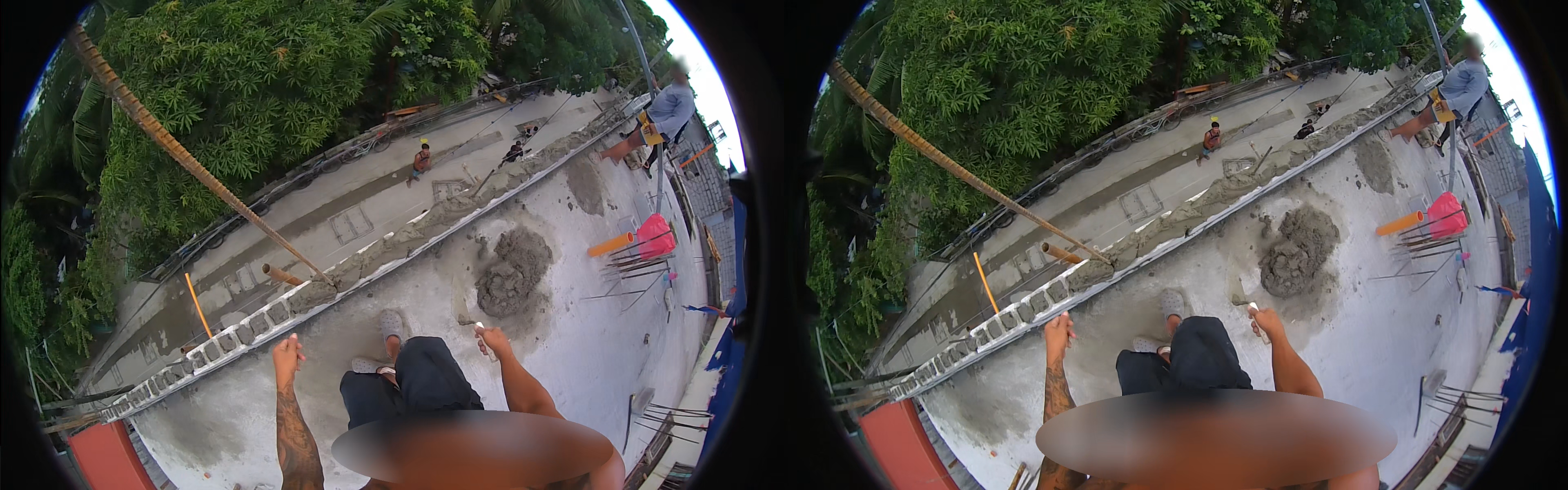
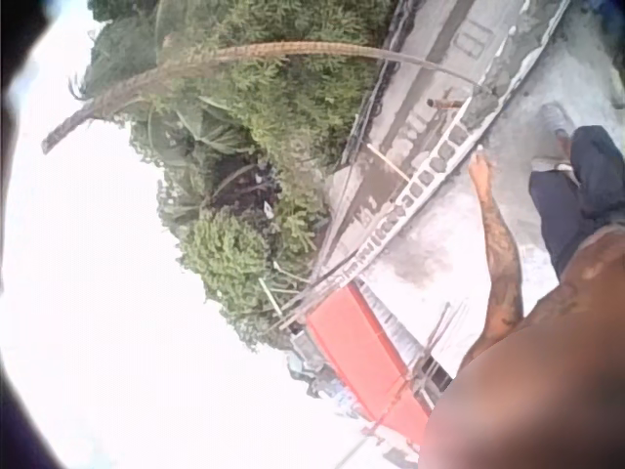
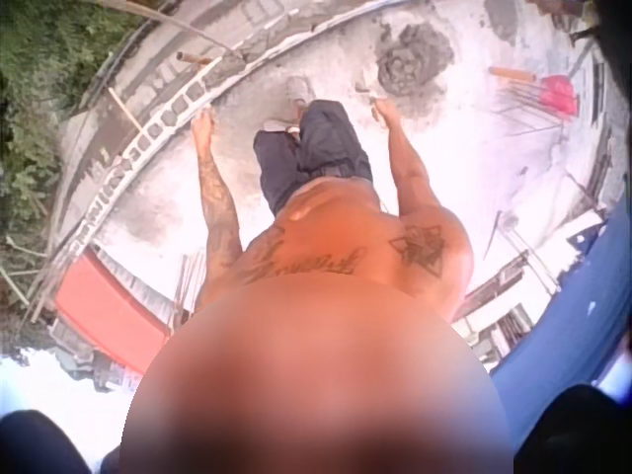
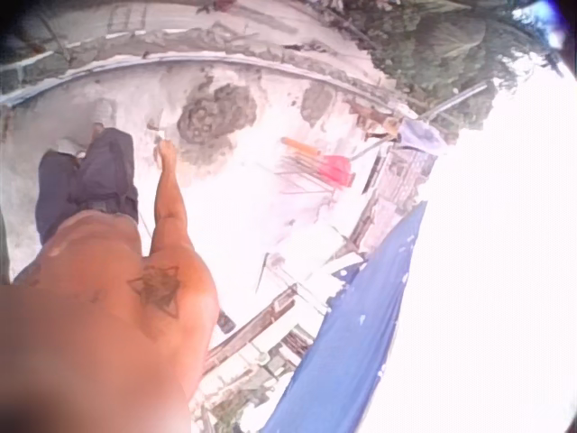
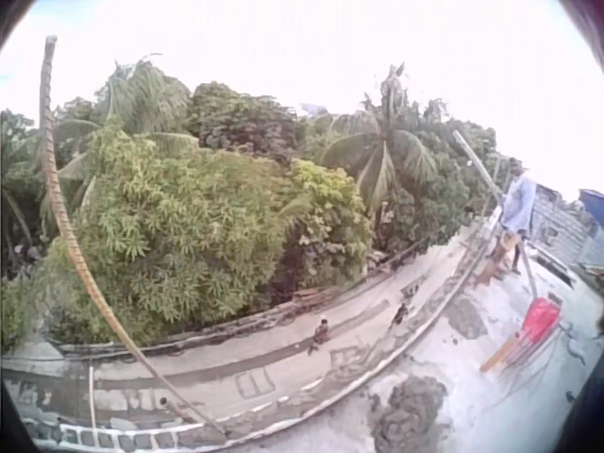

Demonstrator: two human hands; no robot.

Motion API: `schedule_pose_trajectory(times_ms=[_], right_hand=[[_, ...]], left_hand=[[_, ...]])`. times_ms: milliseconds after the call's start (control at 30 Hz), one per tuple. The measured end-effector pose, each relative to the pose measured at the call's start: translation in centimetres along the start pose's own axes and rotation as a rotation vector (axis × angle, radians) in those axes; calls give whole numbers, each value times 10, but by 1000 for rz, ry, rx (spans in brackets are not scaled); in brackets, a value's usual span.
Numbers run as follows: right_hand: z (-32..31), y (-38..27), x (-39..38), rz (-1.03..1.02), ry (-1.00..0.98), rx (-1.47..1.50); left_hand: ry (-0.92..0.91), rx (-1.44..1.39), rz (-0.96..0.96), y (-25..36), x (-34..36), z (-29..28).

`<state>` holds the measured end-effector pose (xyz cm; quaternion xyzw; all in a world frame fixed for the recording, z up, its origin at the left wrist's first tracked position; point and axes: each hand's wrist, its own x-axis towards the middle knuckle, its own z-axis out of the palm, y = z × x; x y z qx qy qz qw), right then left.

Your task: The person uses a trowel to scoop wet cement from a pile on the floor and applies it into the gaps between concrete blocks along a low wall. The person repeatedly scoops and spreads the cement along the wall line.

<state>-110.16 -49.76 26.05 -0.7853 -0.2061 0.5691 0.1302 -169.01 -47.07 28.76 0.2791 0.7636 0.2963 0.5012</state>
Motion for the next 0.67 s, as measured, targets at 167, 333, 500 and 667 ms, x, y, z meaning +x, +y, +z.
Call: schedule_pose_trajectory(times_ms=[167, 333, 500, 667], right_hand=[[18, -15, 33, -1, 8, 73], [-3, 16, 46, 145, 27, -116], [-32, 81, 26, 254, 126, 42], [-41, 113, 8, 345, 200, 46]], left_hand=[[-32, 74, -108, -14, -47, 10], [49, -99, -507, -121, -117, 24], [-59, -54, -181, -198, -175, 46], [-181, 78, -412, -163, -107, 41]])
